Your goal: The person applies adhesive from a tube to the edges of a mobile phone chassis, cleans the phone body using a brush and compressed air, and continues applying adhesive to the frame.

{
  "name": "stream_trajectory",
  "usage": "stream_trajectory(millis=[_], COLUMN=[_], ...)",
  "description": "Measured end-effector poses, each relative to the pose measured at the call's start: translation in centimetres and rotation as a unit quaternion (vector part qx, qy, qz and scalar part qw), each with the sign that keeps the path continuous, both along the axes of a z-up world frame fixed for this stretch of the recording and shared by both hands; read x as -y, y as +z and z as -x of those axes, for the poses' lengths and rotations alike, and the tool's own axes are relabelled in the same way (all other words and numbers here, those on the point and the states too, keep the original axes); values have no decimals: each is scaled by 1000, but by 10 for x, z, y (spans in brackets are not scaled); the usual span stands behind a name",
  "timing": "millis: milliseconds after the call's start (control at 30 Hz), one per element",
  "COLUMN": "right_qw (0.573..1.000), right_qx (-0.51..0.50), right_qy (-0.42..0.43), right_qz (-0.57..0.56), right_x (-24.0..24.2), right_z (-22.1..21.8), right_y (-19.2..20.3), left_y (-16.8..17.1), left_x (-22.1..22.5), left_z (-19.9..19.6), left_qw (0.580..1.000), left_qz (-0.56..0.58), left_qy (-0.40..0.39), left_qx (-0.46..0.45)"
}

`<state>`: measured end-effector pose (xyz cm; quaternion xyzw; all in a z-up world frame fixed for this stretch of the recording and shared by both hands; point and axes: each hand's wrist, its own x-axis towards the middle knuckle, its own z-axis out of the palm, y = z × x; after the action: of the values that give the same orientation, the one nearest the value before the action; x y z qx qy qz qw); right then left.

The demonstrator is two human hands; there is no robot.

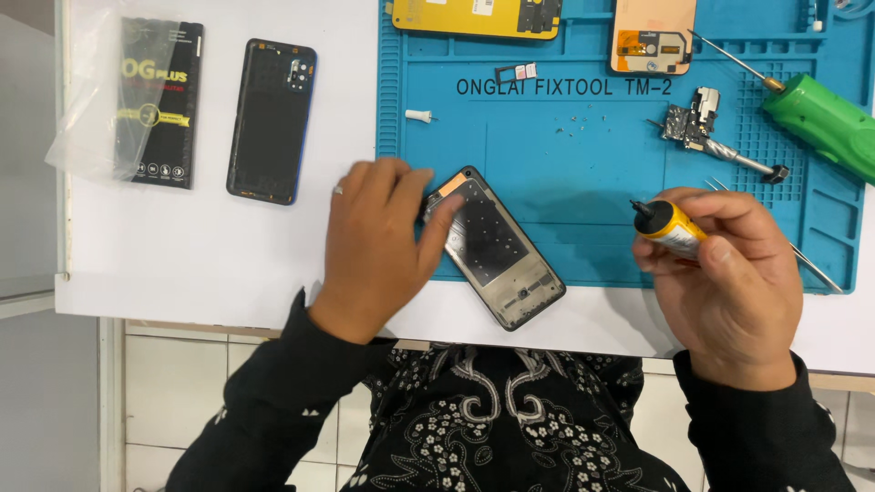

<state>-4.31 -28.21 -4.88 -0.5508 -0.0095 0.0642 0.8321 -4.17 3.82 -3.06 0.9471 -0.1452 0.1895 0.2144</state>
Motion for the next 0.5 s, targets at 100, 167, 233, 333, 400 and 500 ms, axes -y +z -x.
stream_trajectory(millis=[100, 167, 233, 333, 400, 500], right_qw=[999, 998, 996, 993, 994, 986], right_qx=[5, 22, 43, 87, 89, 109], right_qy=[24, 38, 44, 42, 42, 25], right_qz=[49, 54, 58, 60, 44, 124], right_x=[-7, -11, -14, -12, -10, -15], right_z=[3, 8, 9, 12, 12, 13], right_y=[8, 10, 10, 7, 2, 4], left_y=[14, 3, -8, -19, -11, 21], left_x=[-17, -25, -31, -30, -29, -2], left_z=[-30, -51, -68, -76, -72, -47], left_qw=[999, 999, 998, 998, 996, 982], left_qz=[-34, -43, -53, -41, -45, 109], left_qy=[-4, -10, -24, -48, -76, -151], left_qx=[34, 18, 7, -11, 9, 5])
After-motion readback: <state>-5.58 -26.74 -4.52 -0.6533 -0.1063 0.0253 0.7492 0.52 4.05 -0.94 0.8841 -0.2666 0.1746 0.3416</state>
